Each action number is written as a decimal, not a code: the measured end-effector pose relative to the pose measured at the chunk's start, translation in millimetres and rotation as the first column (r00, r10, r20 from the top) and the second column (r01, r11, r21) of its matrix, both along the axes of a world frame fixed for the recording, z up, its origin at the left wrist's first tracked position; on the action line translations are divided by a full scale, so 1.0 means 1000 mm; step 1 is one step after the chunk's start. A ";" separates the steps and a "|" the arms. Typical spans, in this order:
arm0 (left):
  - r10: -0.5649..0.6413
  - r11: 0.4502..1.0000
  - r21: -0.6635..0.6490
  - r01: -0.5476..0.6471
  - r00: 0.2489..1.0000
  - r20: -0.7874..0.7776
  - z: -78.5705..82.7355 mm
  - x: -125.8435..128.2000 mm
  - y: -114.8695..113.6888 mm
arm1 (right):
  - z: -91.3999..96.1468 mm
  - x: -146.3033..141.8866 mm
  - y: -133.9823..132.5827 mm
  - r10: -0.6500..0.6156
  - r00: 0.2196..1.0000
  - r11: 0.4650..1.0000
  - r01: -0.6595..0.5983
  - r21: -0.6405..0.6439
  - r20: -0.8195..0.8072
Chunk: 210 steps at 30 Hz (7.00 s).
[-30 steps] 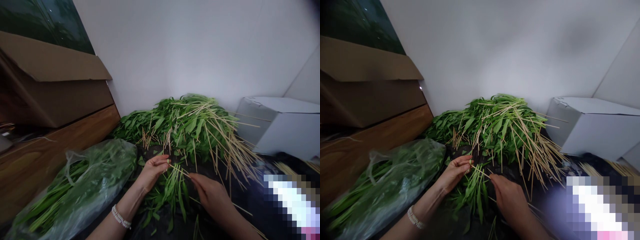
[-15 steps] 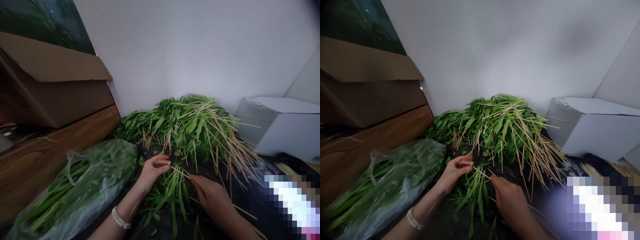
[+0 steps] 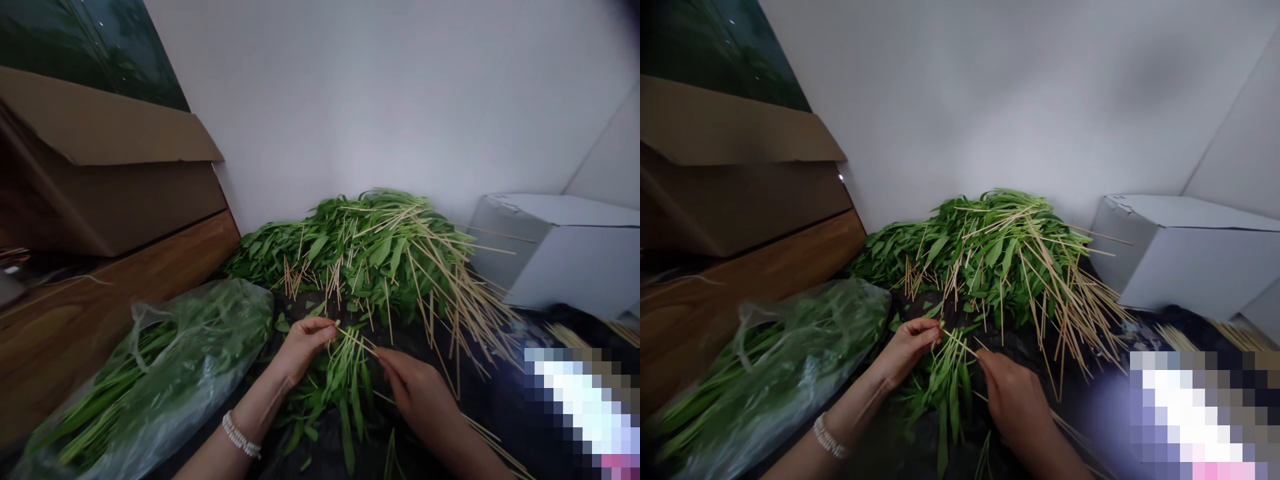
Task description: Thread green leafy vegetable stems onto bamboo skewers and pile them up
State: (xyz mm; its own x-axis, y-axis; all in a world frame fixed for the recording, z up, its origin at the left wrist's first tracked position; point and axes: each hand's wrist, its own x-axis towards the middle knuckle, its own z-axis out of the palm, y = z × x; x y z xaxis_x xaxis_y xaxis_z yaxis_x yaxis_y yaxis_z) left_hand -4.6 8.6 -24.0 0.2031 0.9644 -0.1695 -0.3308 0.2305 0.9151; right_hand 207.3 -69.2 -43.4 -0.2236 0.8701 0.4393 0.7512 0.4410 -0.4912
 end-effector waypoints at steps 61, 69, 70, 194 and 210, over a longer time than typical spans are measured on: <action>-0.345 0.671 0.159 0.724 0.495 -0.797 0.015 -0.023 -0.006 | 0.024 0.022 0.000 -0.387 0.893 0.922 0.383 -0.067 -0.229; -0.182 0.923 0.226 0.312 0.870 -0.458 0.021 -0.019 0.000 | 0.017 0.008 -0.001 -0.127 0.982 0.992 0.129 0.004 -0.137; -0.167 0.936 0.215 0.278 0.890 -0.424 0.021 -0.018 0.000 | 0.016 0.006 -0.002 -0.090 0.989 0.996 0.090 -0.003 -0.113; -0.022 0.993 0.110 0.048 0.973 -0.230 0.008 0.002 -0.010 | -0.014 -0.018 -0.005 0.025 0.992 0.999 -0.030 -0.038 -0.126; -0.149 0.837 0.338 0.431 0.773 -0.616 0.005 -0.005 -0.011 | 0.031 0.023 -0.001 -0.427 0.828 0.901 0.425 -0.092 -0.364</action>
State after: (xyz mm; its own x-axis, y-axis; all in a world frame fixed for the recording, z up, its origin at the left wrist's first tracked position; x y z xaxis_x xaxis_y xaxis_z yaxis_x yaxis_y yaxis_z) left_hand -9.2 -2.8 -18.7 0.4937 0.8659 0.0802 0.2695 -0.2401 0.9326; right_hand 229.8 -69.9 -12.6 0.3458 0.8448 0.4083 0.6285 0.1146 -0.7693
